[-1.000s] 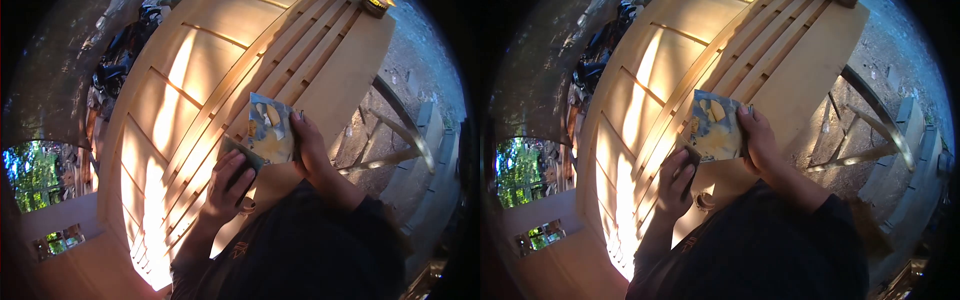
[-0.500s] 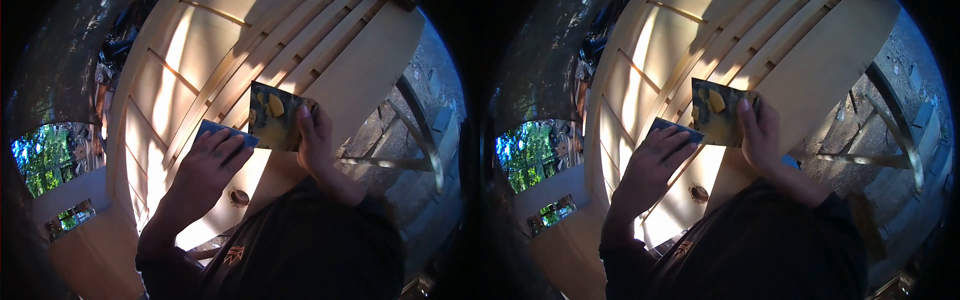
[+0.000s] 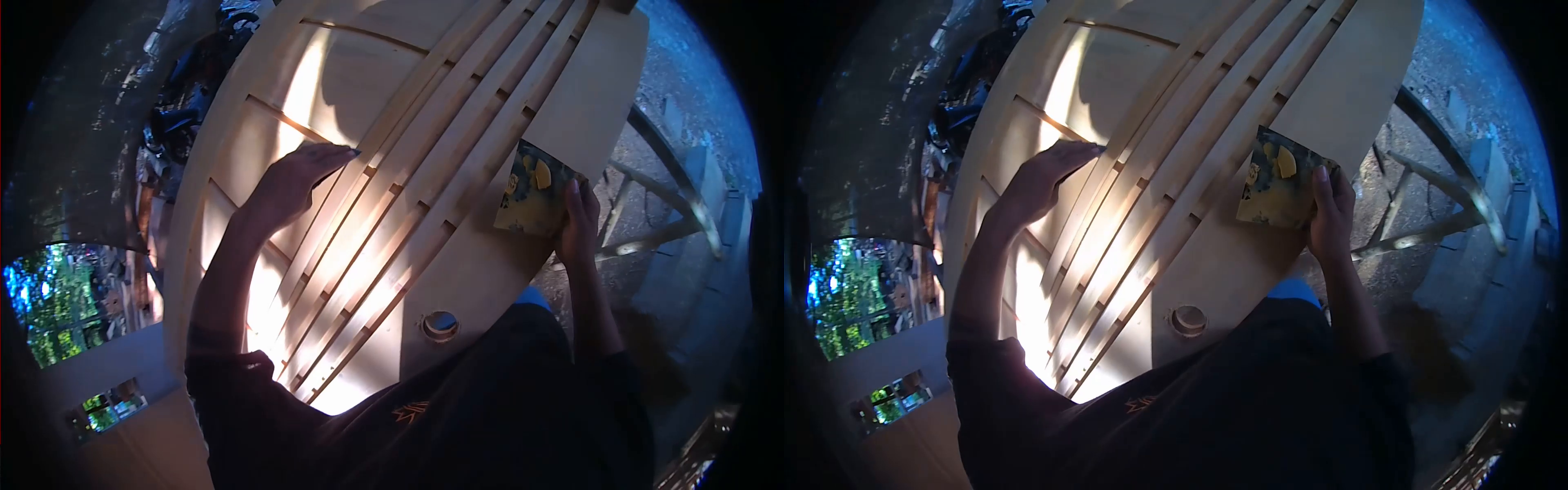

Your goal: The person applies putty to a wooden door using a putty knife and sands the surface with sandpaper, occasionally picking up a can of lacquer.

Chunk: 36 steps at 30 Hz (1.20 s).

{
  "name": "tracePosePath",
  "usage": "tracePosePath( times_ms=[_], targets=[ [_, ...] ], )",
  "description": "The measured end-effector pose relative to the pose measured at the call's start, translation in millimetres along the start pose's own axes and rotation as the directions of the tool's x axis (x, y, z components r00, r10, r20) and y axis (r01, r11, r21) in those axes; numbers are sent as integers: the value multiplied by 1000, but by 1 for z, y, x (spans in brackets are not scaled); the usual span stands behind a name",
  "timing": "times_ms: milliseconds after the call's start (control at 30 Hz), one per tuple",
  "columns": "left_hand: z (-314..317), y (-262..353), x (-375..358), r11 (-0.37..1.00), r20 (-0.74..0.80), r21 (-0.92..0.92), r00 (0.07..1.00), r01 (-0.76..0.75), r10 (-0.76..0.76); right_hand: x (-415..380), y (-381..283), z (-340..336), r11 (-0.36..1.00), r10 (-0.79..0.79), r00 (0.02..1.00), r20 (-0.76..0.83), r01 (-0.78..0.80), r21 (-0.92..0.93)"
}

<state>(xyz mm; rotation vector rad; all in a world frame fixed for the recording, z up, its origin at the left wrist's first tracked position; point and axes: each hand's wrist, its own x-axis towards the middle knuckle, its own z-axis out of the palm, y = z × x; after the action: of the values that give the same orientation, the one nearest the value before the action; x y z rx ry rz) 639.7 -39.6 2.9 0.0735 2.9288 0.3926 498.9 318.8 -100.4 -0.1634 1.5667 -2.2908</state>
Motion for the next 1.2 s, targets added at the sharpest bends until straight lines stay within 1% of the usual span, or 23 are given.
tracePosePath(
  times_ms=[100, 133, 167, 267, 300, 400, 467, 500, 533, 600, 633, 733, 833, 900, 933, 967, 1000, 1067, 1100, 1167, 1200],
  targets=[
    [8, -14, 10, 992, -82, 38, 989, -121, 124, 3, -5, 3, 993, -24, 1000, 3, 24, -118],
    [10, -18, 12, 985, -101, 53, 981, -163, 168, 4, -5, 3, 991, -26, 1000, 3, 26, -129],
    [15, -23, 13, 985, -96, 22, 980, -174, 175, 5, -3, 2, 990, -29, 1000, 2, 29, -137],
    [31, -31, 2, 957, -89, 105, 956, -271, 280, 6, 3, -3, 993, -28, 999, -42, 23, -118],
    [37, -37, -5, 949, -128, 147, 946, -278, 297, 7, 4, -3, 994, -19, 998, -59, 13, -106],
    [46, -46, -43, 941, -99, 143, 942, -305, 321, 8, 6, 1, 994, -43, 992, -118, 30, -106],
    [24, -36, -65, 982, 67, 27, 981, -184, 182, 8, 1, 11, 988, -61, 992, -110, 44, -150],
    [13, -33, -69, 993, 158, -27, 980, -117, 119, 7, 0, 12, 982, -70, 992, -104, 50, -183],
    [8, -34, -63, 991, 123, -26, 984, -129, 132, 8, 0, 11, 975, -76, 992, -98, 54, -215],
    [3, -42, -41, 988, 59, -17, 986, -155, 155, 10, 4, -1, 983, -26, 994, -104, 7, -184],
    [4, -43, -22, 987, -1, 26, 988, -156, 157, 10, 6, -5, 986, -8, 994, -109, -10, -164],
    [12, -50, 31, 968, -51, 31, 966, -250, 252, 10, 7, -5, 993, -32, 997, -74, 23, -118],
    [16, -43, 40, 964, -2, 32, 965, -263, 263, 10, 5, -3, 992, -42, 996, -76, 32, -125],
    [26, -50, 21, 945, 1, 100, 950, -310, 312, 7, 8, -10, 972, -74, 993, -92, 52, -229],
    [30, -52, 6, 935, 6, 134, 943, -330, 332, 8, 7, -9, 971, -71, 994, -86, 49, -234],
    [32, -50, -12, 915, 60, 240, 946, -323, 318, 8, 7, -9, 970, -68, 994, -80, 47, -239],
    [35, -49, -32, 954, 60, 134, 963, -268, 262, 9, 6, -8, 969, -65, 995, -75, 45, -244],
    [19, -40, -59, 962, 138, 104, 961, -254, 239, 9, 5, -8, 991, -1, 995, -103, -12, -133],
    [9, -39, -58, 981, 173, 24, 967, -194, 187, 9, 5, -6, 990, -20, 997, -70, 10, -140],
    [-5, -37, -55, 989, 244, -133, 965, -62, 93, 8, 6, -10, 990, -3, 995, -98, -12, -143],
    [5, -43, -42, 959, 127, -281, 989, -37, 75, 7, 5, -12, 989, 0, 994, -112, -16, -145]
  ],
)
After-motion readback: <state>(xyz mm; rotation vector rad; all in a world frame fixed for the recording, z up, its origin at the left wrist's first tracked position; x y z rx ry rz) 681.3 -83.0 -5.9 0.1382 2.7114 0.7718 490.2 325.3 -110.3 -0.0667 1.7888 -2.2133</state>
